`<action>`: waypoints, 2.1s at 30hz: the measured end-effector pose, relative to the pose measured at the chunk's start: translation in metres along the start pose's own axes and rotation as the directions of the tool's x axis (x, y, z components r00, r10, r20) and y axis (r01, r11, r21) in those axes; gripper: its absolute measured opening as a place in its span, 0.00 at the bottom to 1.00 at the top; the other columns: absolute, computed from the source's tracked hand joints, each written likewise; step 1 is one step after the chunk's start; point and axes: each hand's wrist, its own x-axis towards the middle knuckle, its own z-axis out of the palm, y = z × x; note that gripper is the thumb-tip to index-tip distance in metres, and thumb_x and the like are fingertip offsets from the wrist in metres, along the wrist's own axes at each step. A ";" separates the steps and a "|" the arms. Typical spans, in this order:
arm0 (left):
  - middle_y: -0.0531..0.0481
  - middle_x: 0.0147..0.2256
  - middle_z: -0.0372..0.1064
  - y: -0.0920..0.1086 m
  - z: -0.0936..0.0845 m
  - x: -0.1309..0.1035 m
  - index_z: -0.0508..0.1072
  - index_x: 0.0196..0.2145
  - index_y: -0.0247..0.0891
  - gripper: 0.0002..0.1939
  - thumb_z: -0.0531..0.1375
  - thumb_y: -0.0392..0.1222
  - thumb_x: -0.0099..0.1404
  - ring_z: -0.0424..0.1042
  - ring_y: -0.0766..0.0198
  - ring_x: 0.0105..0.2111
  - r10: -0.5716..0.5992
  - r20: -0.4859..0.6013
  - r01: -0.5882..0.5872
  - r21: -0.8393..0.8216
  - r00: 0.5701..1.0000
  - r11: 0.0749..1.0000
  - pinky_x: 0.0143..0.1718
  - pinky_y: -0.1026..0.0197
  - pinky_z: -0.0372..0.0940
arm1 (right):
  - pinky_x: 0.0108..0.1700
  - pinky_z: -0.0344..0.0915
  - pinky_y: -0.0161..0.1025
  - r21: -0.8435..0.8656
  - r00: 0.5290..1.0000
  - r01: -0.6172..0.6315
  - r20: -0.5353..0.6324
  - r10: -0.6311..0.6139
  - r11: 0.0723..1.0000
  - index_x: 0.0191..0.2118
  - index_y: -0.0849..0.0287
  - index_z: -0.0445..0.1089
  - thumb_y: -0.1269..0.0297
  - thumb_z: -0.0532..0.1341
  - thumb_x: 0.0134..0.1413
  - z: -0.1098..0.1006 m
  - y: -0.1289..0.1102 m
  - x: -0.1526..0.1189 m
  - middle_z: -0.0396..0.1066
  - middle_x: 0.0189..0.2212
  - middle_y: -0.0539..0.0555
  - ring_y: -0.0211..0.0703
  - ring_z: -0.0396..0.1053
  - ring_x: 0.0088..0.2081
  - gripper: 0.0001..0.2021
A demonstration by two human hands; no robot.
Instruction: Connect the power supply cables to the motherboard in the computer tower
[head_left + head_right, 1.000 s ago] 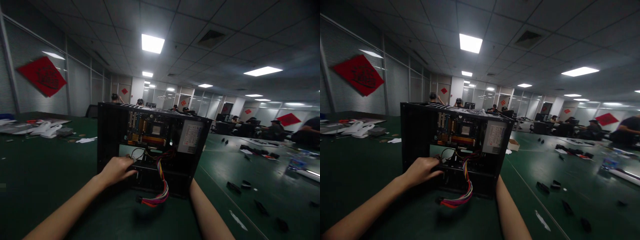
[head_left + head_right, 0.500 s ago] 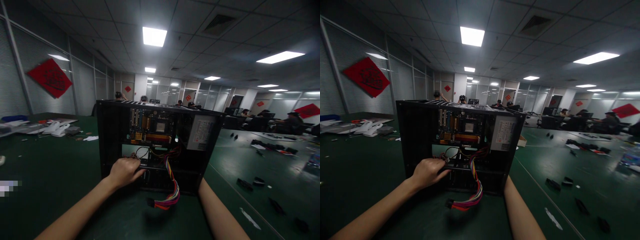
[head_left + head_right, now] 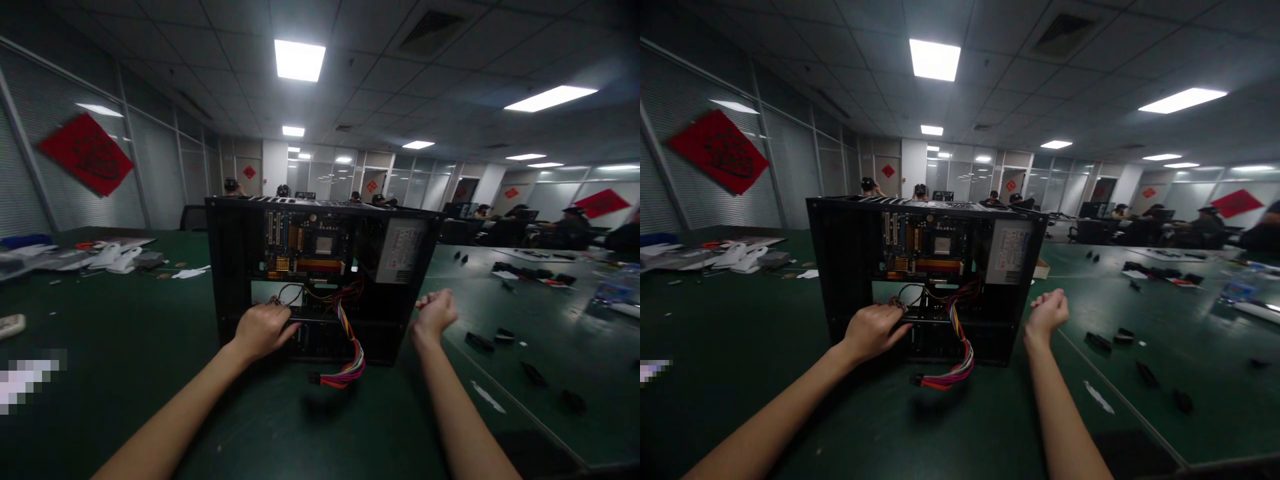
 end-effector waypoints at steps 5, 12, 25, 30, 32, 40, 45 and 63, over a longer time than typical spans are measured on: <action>0.43 0.32 0.75 -0.001 0.003 -0.002 0.72 0.36 0.35 0.16 0.52 0.49 0.71 0.75 0.56 0.32 0.005 -0.017 -0.005 0.003 1.000 1.000 0.32 0.57 0.66 | 0.34 0.65 0.41 0.019 0.674 0.558 0.573 -0.466 0.830 0.32 0.57 0.67 0.44 0.55 0.62 -0.025 -0.044 -0.079 0.67 0.28 0.53 0.43 0.66 0.31 0.20; 0.43 0.33 0.75 0.000 0.000 -0.001 0.72 0.35 0.35 0.17 0.51 0.49 0.72 0.74 0.57 0.33 -0.007 -0.012 0.008 0.004 1.000 1.000 0.32 0.57 0.66 | 0.39 0.65 0.43 -0.184 0.170 0.525 0.979 0.110 0.831 0.41 0.58 0.74 0.60 0.60 0.59 -0.011 -0.057 -0.149 0.75 0.32 0.57 0.47 0.71 0.34 0.09; 0.41 0.33 0.75 0.000 -0.004 0.001 0.72 0.34 0.35 0.18 0.51 0.50 0.71 0.74 0.55 0.33 -0.014 0.020 0.014 -0.008 1.000 1.000 0.33 0.57 0.66 | 0.21 0.50 0.30 -0.071 0.719 -0.570 0.440 0.538 0.819 0.28 0.62 0.69 0.44 0.70 0.45 -0.025 -0.028 -0.167 0.56 0.18 0.45 0.30 0.52 0.20 0.23; 0.41 0.33 0.75 -0.001 -0.006 0.000 0.73 0.37 0.34 0.17 0.51 0.49 0.72 0.75 0.56 0.33 -0.003 0.024 0.004 -0.042 1.000 0.999 0.35 0.57 0.66 | 0.22 0.50 0.32 -0.098 0.725 -0.531 0.462 0.511 0.842 0.28 0.62 0.71 0.46 0.69 0.48 -0.037 -0.019 -0.164 0.58 0.18 0.46 0.32 0.53 0.20 0.21; 0.41 0.34 0.75 -0.001 -0.008 0.000 0.73 0.36 0.34 0.17 0.51 0.49 0.72 0.74 0.56 0.34 -0.005 0.023 0.006 -0.050 1.000 0.999 0.35 0.57 0.66 | 0.23 0.53 0.33 -0.153 0.731 -0.483 0.471 0.493 0.862 0.31 0.62 0.72 0.45 0.68 0.49 -0.042 -0.019 -0.166 0.63 0.20 0.49 0.34 0.56 0.21 0.21; 0.41 0.34 0.75 -0.001 -0.007 -0.001 0.73 0.37 0.35 0.17 0.51 0.48 0.72 0.74 0.55 0.34 -0.011 0.009 0.012 -0.052 1.000 0.999 0.34 0.57 0.65 | 0.40 0.61 0.41 -0.360 0.525 0.288 0.835 0.168 0.887 0.39 0.57 0.75 0.55 0.62 0.60 -0.051 -0.039 -0.182 0.76 0.32 0.55 0.46 0.70 0.34 0.11; 0.41 0.34 0.75 0.000 -0.008 -0.003 0.73 0.37 0.34 0.16 0.51 0.48 0.72 0.74 0.55 0.34 -0.022 -0.005 0.022 -0.065 1.000 0.998 0.35 0.56 0.65 | 0.40 0.55 0.41 -0.290 0.308 0.605 0.944 0.118 0.741 0.31 0.57 0.73 0.52 0.63 0.59 -0.053 -0.044 -0.188 0.75 0.28 0.53 0.45 0.66 0.33 0.13; 0.42 0.43 0.74 0.020 -0.014 -0.016 0.73 0.48 0.35 0.13 0.53 0.41 0.70 0.71 0.53 0.44 -0.175 -0.079 0.159 -0.178 0.981 0.971 0.45 0.48 0.63 | 0.41 0.55 0.40 -0.373 0.384 0.634 0.912 0.143 0.678 0.39 0.56 0.75 0.55 0.57 0.65 -0.054 -0.042 -0.191 0.76 0.31 0.54 0.44 0.68 0.33 0.13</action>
